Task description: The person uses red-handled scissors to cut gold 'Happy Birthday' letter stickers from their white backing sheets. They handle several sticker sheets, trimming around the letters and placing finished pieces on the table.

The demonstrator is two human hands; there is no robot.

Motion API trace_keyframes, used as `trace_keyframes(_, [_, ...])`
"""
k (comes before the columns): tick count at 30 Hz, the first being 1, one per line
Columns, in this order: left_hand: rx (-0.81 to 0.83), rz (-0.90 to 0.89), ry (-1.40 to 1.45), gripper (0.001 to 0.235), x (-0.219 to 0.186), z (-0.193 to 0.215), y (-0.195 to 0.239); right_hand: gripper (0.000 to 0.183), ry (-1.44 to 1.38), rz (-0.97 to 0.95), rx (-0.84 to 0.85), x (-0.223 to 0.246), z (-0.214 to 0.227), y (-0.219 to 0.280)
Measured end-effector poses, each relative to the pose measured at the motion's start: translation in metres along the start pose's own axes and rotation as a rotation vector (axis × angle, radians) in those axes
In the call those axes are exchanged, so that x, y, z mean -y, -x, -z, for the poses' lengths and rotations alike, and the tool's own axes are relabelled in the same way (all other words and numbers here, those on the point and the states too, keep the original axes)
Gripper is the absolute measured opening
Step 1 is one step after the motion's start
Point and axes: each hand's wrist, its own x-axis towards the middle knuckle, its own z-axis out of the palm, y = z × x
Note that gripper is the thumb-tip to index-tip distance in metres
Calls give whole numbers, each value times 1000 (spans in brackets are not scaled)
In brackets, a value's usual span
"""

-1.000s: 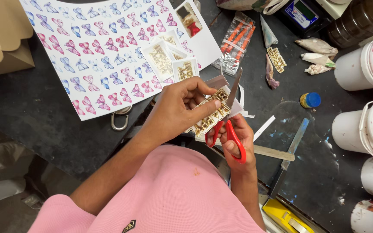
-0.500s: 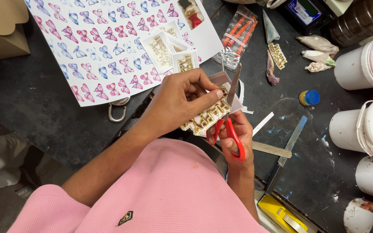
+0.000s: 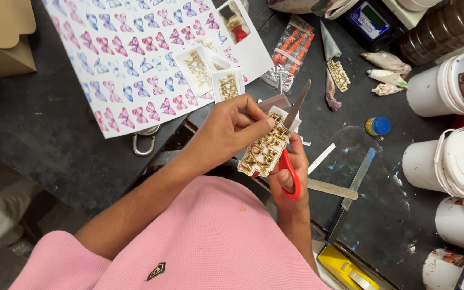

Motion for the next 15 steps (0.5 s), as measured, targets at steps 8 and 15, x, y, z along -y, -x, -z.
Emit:
trace_keyframes(8, [22,43,101,14,4,4,-8,119,55,-36,-47,-2,-5,-5])
trace_keyframes(15, [90,52,60,13,6,5,-11,132,126,-28,-44,2,-8,-2])
